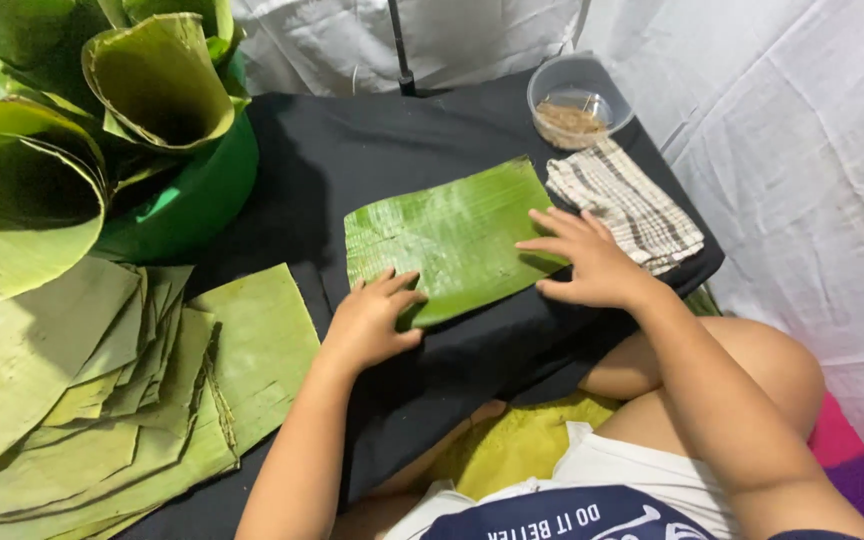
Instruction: Cleaning banana leaves with a cloth and rolling them into cone shapes secured with toothpicks.
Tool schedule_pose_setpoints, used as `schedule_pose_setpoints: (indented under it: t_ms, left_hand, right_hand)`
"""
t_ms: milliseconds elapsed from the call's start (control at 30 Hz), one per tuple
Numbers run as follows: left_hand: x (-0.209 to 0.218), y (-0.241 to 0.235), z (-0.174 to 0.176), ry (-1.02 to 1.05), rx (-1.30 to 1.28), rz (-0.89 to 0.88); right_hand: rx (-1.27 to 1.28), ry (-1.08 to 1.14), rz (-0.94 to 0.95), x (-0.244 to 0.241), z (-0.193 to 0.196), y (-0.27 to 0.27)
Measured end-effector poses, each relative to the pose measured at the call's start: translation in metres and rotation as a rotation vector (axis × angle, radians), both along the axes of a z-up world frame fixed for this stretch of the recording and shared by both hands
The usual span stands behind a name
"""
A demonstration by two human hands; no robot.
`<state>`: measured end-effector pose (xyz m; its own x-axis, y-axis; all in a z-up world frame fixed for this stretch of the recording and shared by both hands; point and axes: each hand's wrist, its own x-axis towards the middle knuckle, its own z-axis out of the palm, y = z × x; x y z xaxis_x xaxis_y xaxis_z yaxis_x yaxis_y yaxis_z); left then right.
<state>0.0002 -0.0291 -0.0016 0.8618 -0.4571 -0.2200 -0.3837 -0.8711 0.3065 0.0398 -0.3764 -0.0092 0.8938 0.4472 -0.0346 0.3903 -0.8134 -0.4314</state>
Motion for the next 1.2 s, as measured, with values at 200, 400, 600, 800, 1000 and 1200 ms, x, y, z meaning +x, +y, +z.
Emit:
schedule_pose_setpoints:
  t_ms: [200, 400, 600, 800, 1000, 1200]
  left_hand:
    - [-0.002, 0.021, -0.031, -0.499, -0.412, 0.172]
    - [-0.016, 0.014, 0.009, -0.388, -0.948, 0.49]
    - [-0.002, 0.023, 0.002, 0.199, -1.494, 0.737]
    - [0.011, 0.008, -0.029, 0.452, -1.657, 1.005]
    - [0.019, 0.015, -0.047, 0.439, -2.142, 0.911]
    - [0.03, 0.022, -0.161, 0.568, -1.402, 0.938]
  right_hand:
    - [0.014, -0.133, -0.035, 0.0, -0.022, 0.008]
    - [0.611, -0.296, -0.173, 0.017, 0.063, -0.005]
    - [0.696, -0.165, -0.23, 0.067, 0.095, 0.011]
    - [0.225, -0.632, -0.359, 0.113, -0.008, 0.021]
    - [0.954, -0.349, -0.52, 0.09, 0.002, 0.044]
    - [1.354, 0.18, -0.751, 0.109, -0.019, 0.036]
